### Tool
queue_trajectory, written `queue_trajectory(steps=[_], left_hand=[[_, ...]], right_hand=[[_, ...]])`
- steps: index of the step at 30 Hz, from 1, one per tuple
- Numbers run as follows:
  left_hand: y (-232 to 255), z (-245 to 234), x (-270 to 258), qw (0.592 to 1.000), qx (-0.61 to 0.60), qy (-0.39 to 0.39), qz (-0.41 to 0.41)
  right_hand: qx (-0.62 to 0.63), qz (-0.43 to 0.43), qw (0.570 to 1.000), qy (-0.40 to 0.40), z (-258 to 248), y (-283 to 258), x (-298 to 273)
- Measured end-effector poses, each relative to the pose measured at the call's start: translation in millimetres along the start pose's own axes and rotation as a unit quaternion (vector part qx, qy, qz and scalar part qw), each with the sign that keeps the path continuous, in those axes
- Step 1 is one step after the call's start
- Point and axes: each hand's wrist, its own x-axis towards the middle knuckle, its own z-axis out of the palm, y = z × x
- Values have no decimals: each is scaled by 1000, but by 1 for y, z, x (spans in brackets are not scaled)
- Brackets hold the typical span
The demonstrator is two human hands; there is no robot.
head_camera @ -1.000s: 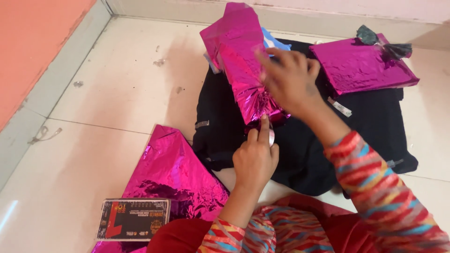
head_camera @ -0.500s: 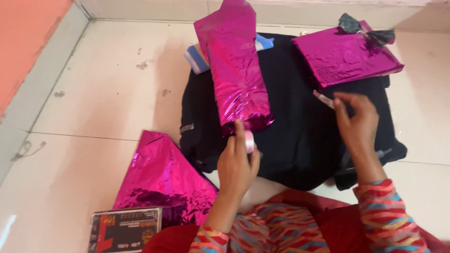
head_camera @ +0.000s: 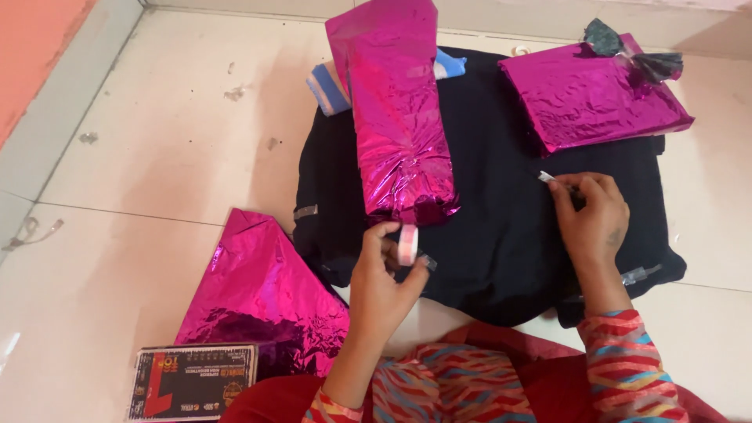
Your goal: The person wraps a rectangular box with shiny pink wrapping paper, folds the edges, and secures them with clear tape. They then begin wrapping a second box in the same manner.
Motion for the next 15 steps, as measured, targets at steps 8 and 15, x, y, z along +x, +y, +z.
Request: queue_trajectory(steps=[8, 15], left_hand=[[-3, 8, -2, 995, -21, 77, 64], [-7, 22, 5, 977, -209, 40, -3]], right_hand=[[396, 89, 914, -15, -35, -40, -18], [445, 6, 886, -129, -36, -137, -29]])
